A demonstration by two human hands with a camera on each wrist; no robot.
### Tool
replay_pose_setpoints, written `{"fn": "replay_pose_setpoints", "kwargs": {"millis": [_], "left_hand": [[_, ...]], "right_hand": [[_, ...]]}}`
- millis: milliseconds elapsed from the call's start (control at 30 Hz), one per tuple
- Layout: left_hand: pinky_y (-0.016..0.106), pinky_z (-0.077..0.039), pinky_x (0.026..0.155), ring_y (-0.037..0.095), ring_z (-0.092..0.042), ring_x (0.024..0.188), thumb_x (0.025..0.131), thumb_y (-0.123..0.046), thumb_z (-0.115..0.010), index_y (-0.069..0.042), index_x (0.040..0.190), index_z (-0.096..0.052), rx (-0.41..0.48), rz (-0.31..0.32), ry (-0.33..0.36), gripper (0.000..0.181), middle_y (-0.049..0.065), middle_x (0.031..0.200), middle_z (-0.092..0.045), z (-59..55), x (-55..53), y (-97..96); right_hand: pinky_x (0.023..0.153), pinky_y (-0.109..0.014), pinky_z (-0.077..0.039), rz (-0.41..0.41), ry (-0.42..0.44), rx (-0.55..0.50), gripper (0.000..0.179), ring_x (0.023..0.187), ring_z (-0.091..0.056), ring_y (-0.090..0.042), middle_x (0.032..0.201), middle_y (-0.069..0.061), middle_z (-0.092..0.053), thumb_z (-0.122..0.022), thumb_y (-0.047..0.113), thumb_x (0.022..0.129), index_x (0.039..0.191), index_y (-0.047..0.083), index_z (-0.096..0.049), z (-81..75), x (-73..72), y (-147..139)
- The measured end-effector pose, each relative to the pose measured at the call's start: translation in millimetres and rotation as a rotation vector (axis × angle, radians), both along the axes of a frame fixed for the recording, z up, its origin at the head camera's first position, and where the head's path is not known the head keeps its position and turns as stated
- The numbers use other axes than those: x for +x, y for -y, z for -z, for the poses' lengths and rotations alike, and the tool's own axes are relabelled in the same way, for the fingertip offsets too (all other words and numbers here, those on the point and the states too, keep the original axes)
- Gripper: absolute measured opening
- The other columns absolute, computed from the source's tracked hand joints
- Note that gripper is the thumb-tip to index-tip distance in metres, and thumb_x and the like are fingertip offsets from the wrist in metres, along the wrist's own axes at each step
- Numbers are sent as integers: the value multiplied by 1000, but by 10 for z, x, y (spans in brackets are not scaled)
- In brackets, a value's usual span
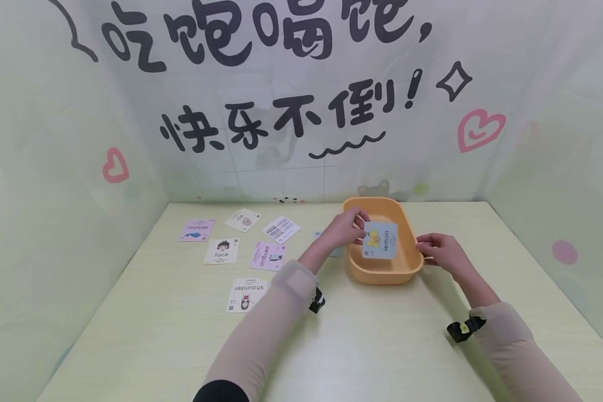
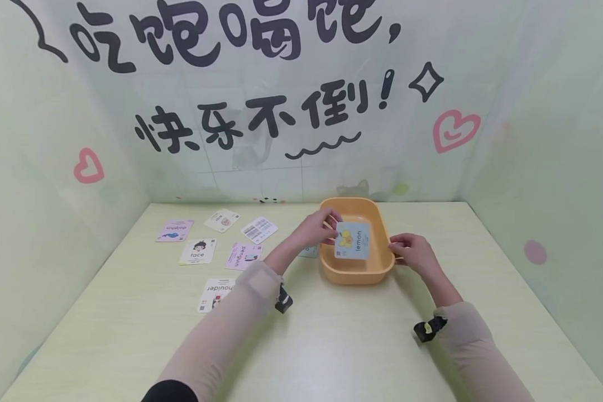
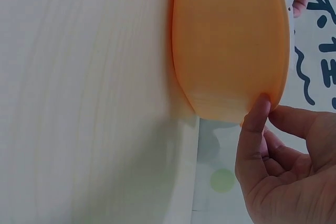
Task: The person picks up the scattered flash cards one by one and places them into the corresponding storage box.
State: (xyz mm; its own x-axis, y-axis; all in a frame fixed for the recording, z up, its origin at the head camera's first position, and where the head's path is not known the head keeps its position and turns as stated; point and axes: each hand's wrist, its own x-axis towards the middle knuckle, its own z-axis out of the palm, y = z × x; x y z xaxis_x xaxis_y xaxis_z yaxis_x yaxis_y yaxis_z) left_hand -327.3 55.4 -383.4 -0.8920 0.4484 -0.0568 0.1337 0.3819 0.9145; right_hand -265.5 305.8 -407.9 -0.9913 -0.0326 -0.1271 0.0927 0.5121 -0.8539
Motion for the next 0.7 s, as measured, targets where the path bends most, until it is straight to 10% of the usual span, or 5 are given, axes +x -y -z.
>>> {"fn": "replay_pose_setpoints", "kwargs": {"millis": [700], "left_hand": [[23, -61, 67, 14, -57, 79, 93, 5, -58, -8, 111, -57, -248, 15, -81, 22, 8, 97, -59, 60, 68, -274]], "right_hand": [[74, -21, -62, -4, 7, -21, 43, 80, -63, 0, 111, -20, -66, -54, 12, 102, 132, -17, -48, 14, -9, -12]]}}
